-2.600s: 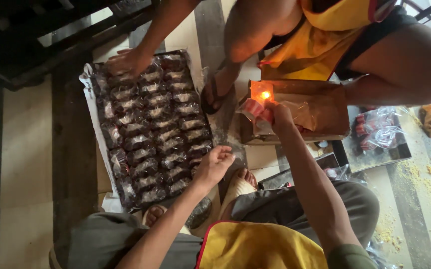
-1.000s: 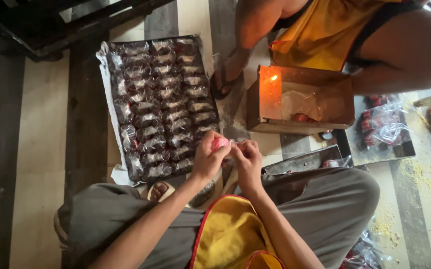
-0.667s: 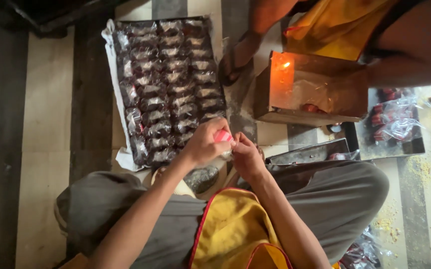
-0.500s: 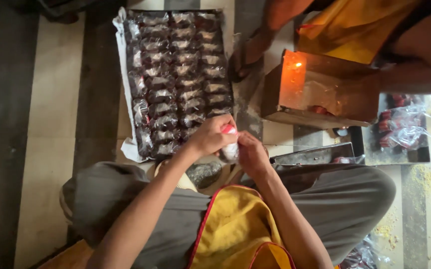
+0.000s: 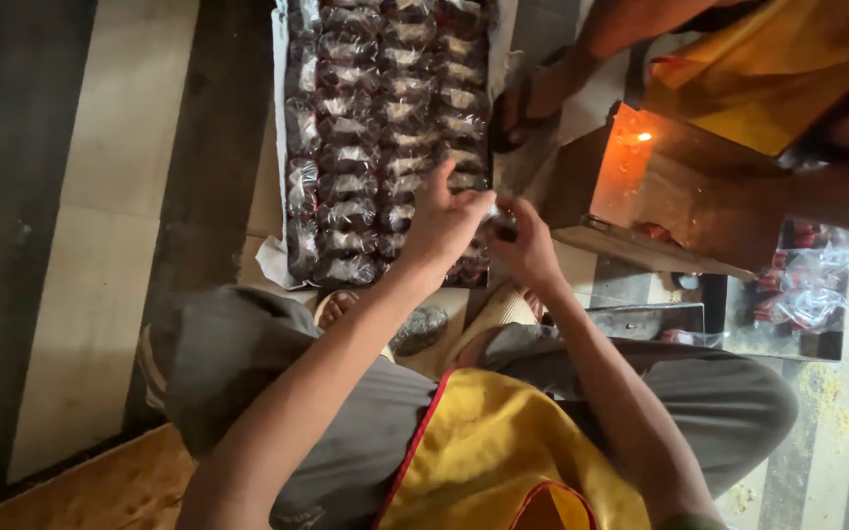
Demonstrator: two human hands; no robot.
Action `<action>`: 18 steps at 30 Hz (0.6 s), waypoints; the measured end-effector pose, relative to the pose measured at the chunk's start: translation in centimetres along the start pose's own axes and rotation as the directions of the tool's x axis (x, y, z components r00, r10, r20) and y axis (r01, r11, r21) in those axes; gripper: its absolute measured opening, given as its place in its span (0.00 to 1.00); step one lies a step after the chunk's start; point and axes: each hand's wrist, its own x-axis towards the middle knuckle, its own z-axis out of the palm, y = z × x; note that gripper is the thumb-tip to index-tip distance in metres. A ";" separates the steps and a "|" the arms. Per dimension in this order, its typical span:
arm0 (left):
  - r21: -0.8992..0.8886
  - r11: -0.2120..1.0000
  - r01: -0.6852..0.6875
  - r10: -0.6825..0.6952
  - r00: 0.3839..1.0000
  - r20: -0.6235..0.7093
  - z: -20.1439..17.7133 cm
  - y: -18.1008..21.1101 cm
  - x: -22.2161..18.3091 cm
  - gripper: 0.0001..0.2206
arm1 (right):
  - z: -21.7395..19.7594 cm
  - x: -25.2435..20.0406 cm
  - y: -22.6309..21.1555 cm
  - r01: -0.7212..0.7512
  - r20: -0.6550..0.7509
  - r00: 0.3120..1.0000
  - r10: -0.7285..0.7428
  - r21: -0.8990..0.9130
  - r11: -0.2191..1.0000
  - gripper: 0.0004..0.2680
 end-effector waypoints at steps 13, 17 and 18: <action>-0.230 0.952 -0.201 0.211 0.977 0.023 -0.2 -2.6 2.9 0.27 | 8.7 4.3 10.9 0.400 0.305 0.892 -0.333 -0.191 0.897 0.21; -0.113 0.973 -0.200 0.204 0.979 0.029 -0.2 -2.1 3.4 0.24 | 3.2 3.0 8.1 0.343 0.346 0.917 -0.199 -0.427 0.837 0.27; -0.130 0.971 -0.198 0.203 0.979 0.025 0.3 -2.2 3.5 0.23 | 0.9 1.8 7.2 0.300 0.335 0.932 -0.140 -0.494 0.816 0.28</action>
